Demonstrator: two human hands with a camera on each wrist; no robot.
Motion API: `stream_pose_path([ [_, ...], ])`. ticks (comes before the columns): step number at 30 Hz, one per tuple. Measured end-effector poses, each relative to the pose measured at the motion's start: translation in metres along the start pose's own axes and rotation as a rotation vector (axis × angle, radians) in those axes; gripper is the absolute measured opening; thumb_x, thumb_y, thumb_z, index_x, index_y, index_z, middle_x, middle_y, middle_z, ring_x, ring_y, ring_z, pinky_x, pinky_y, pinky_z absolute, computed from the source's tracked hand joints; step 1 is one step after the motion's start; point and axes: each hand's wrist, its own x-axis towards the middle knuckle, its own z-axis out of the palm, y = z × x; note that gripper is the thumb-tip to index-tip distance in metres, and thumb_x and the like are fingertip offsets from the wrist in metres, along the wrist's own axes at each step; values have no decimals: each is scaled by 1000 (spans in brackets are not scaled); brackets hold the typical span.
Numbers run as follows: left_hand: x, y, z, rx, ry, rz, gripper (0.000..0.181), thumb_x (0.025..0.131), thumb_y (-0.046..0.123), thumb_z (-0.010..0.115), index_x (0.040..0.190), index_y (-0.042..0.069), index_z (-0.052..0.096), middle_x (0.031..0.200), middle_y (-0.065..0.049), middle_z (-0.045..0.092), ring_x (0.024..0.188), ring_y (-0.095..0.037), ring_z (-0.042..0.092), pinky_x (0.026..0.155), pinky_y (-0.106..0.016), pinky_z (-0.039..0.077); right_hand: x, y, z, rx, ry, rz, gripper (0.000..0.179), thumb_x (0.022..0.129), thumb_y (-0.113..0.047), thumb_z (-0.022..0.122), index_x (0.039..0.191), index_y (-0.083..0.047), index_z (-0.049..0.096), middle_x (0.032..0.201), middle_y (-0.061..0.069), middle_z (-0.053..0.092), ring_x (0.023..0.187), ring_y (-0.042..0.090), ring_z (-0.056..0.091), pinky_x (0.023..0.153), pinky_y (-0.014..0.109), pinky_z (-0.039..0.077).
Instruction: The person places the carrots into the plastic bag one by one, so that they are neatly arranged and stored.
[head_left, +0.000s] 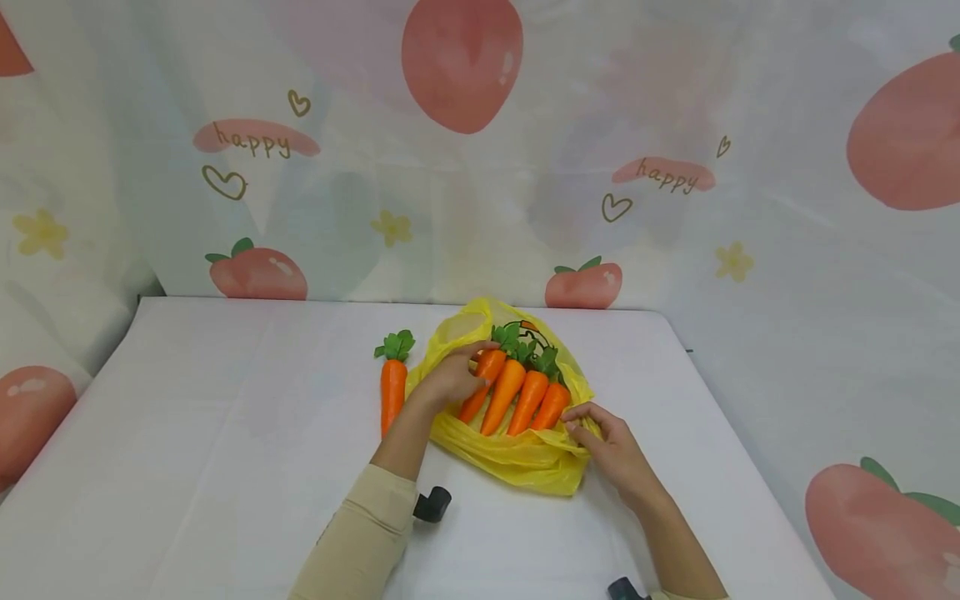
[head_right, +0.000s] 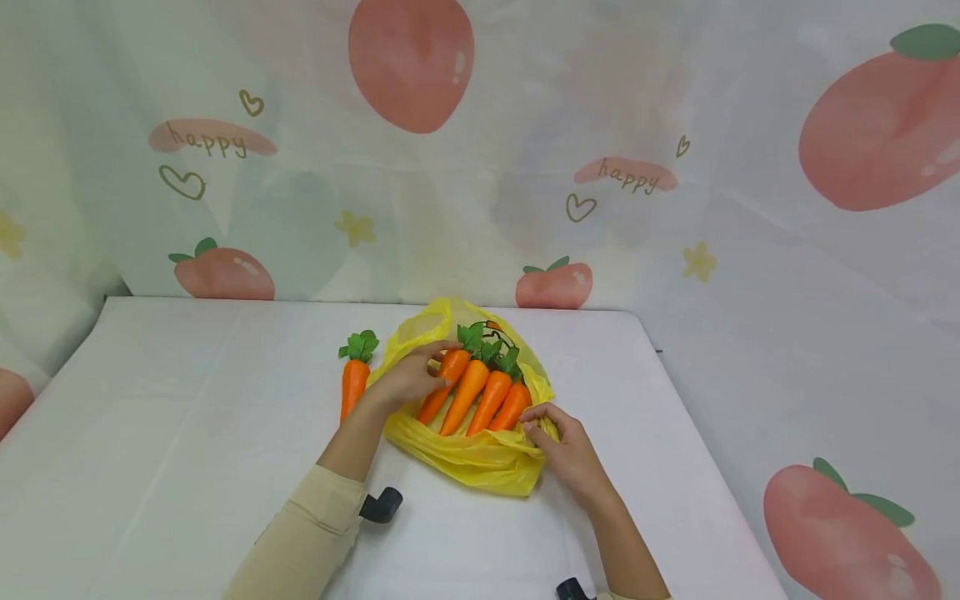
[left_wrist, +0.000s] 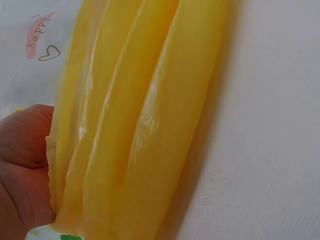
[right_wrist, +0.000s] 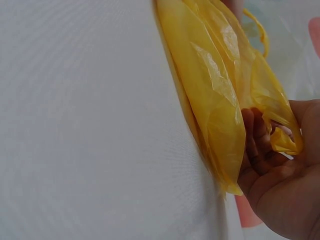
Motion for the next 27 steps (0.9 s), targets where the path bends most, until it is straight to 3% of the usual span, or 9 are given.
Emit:
stream_pose_path([
  [4, -1, -1, -1, 41, 0, 6, 62, 97, -3, 64, 152, 23, 53, 142, -15, 52, 110, -28, 57, 73, -29, 54, 0, 0, 0, 1, 1, -1, 19, 106, -14, 59, 119, -2, 67, 116, 14, 59, 113, 28, 47, 87, 23, 47],
  [10, -1, -5, -1, 85, -20, 16, 62, 97, -2, 62, 153, 23, 52, 145, -18, 50, 91, -24, 57, 63, -25, 45, 0, -1, 1, 5, 2, 10, 20, 106, -14, 60, 119, -2, 66, 115, 14, 58, 111, 27, 48, 85, 23, 48],
  [22, -3, -4, -3, 41, -10, -31, 59, 97, -2, 64, 149, 24, 57, 150, -15, 48, 68, -17, 48, 55, -21, 40, -2, -2, 1, 16, -6, 12, 20, 106, -14, 60, 119, -1, 66, 115, 14, 60, 110, 28, 49, 86, 23, 49],
  [27, -3, -5, -2, 40, -3, -19, 55, 97, -4, 65, 143, 25, 62, 147, -14, 50, 64, -15, 48, 56, -21, 40, -2, -3, 0, 16, -11, 12, 20, 106, -15, 60, 119, -1, 66, 115, 14, 60, 109, 28, 49, 85, 24, 49],
])
